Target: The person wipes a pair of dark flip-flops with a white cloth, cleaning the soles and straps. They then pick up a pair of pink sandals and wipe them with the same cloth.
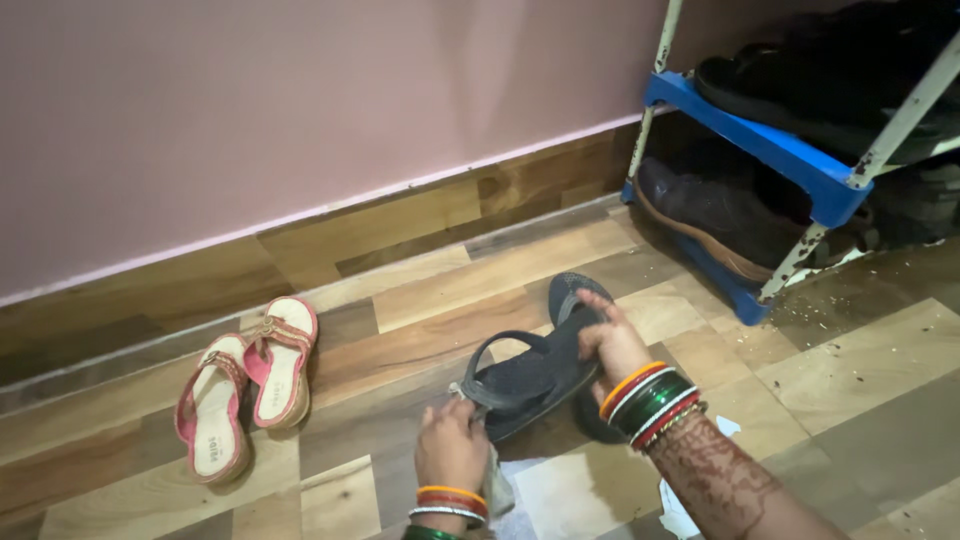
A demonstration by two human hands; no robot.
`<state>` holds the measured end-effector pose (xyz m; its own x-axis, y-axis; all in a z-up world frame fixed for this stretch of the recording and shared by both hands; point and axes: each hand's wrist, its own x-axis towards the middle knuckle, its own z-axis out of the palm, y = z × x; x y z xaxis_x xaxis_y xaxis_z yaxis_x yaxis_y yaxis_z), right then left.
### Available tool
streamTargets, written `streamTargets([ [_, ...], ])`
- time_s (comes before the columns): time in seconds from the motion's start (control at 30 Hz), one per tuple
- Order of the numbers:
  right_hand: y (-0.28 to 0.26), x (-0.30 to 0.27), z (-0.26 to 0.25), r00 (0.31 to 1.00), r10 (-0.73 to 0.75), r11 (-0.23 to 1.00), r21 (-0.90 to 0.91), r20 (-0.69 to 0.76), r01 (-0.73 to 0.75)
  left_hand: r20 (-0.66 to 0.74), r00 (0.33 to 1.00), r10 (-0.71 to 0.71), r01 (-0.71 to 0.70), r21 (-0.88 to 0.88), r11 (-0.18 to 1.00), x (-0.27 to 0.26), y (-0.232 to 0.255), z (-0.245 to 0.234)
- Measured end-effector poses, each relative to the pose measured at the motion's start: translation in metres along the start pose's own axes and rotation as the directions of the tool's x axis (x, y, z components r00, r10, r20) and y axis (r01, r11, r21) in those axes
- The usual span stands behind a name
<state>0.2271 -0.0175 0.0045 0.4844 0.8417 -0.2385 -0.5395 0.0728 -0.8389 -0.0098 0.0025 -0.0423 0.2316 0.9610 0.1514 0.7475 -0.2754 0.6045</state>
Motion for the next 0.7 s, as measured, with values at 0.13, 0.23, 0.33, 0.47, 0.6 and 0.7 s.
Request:
streamTargets([
  [0.13, 0.022, -0.027, -0.003, 0.987, 0.149, 0.988, 0.038, -0.058, -0.147, -0.224, 0.963, 0.15, -0.139, 0.064, 0.988, 0.001, -0.035, 0.046],
  [0.23, 0.036, -0.056, 0.004, 0.964, 0.246, 0.968, -0.014, -0.103, -0.249, -0.138, 0.989, -0.059, 0.044, -0.11, 0.993, 0.006, -0.044, 0.049],
  [0.33, 0.035, -0.06, 0.011, 0.953, 0.28, 0.95, -0.106, -0.117, -0.292, 0.045, 0.986, -0.161, 0.167, -0.327, 0.93, 0.001, -0.029, 0.026],
  [0.47, 0.043, -0.058, 0.011, 0.91, 0.359, 0.92, -0.084, -0.205, -0.382, 0.187, 0.908, -0.374, 0.362, 0.097, 0.927, -0.001, -0.002, -0.033],
  [0.6, 0.075, -0.071, 0.015, 0.941, 0.292, 0.955, 0.001, -0.172, -0.296, -0.071, 0.985, -0.159, 0.173, 0.288, 0.942, -0.005, 0.019, -0.073],
  [0.7, 0.094, -0.077, 0.011, 0.965, 0.21, 0.977, 0.005, -0.157, -0.211, -0.276, 0.943, 0.188, -0.159, 0.125, 0.979, -0.009, 0.021, -0.048],
])
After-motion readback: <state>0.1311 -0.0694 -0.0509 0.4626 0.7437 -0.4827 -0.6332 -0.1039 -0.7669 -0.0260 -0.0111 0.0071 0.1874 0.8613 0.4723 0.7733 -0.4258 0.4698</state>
